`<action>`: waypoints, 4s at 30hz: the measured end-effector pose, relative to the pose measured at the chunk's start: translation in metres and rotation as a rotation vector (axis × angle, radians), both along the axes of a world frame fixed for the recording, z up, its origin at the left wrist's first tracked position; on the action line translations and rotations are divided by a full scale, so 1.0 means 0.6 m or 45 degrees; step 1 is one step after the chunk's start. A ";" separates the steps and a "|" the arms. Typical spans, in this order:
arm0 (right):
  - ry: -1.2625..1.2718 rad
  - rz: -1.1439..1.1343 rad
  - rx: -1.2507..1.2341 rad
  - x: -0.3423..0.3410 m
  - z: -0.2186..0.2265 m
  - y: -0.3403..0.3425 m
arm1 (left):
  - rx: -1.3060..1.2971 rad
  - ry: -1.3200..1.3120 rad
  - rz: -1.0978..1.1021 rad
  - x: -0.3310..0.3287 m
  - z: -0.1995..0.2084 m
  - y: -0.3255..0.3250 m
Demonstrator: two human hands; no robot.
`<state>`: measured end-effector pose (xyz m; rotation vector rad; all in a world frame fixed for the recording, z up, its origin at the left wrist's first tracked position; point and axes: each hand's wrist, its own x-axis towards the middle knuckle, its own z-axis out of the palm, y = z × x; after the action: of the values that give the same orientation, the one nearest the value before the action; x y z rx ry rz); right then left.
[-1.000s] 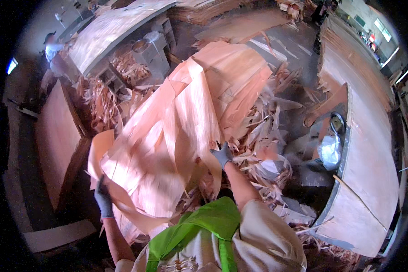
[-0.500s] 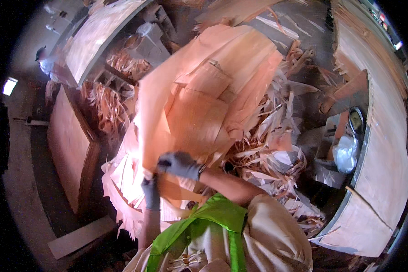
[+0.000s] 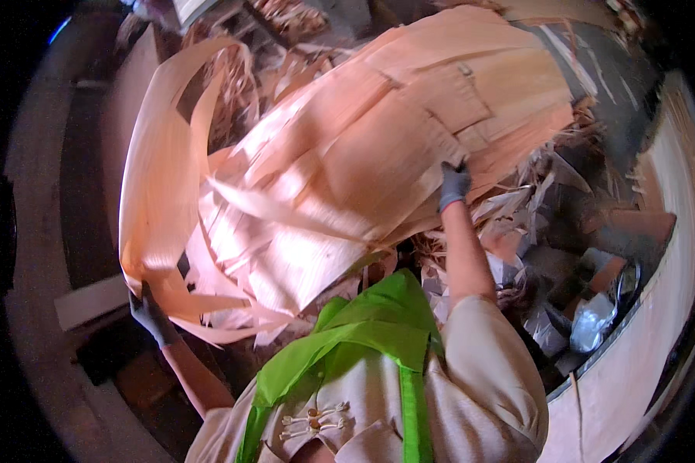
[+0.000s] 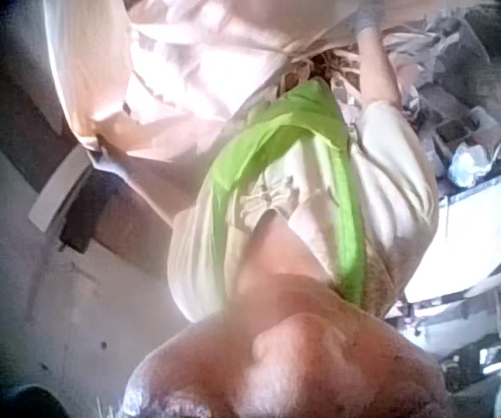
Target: The person handles and processes wood veneer sheets by hand and using a blade, moving pieces to a large pile, and trimming edges on a workbench.
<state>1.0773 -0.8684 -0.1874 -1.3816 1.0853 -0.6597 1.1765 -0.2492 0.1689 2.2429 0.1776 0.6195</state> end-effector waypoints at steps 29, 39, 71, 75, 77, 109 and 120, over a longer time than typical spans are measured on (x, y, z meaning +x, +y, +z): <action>-0.073 0.267 -0.246 -0.093 0.324 0.109 | 1.191 0.324 -0.519 -0.055 -0.248 -0.057; -0.690 1.412 -0.723 -0.021 0.539 0.312 | -0.816 0.463 -0.869 -0.113 -0.248 -0.451; -0.180 1.402 0.348 0.168 0.428 0.059 | 0.880 0.213 -1.693 -0.118 -0.168 -0.586; 0.062 1.388 0.102 0.133 0.418 0.053 | 0.151 0.747 -1.875 -0.101 -0.137 -0.566; -0.103 1.269 0.202 0.107 0.439 0.064 | 0.028 0.315 -1.306 -0.078 -0.112 -0.559; -0.069 1.535 0.179 0.121 0.482 0.069 | -0.134 0.331 -1.075 -0.060 -0.133 -0.628; 0.011 0.927 0.348 0.148 0.439 0.103 | 0.238 0.253 -1.295 -0.112 -0.148 -0.650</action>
<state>1.1662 -0.8067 0.0759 -1.4066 0.5761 0.0268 1.1091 -0.6394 0.0799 2.1938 -0.9042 -0.1470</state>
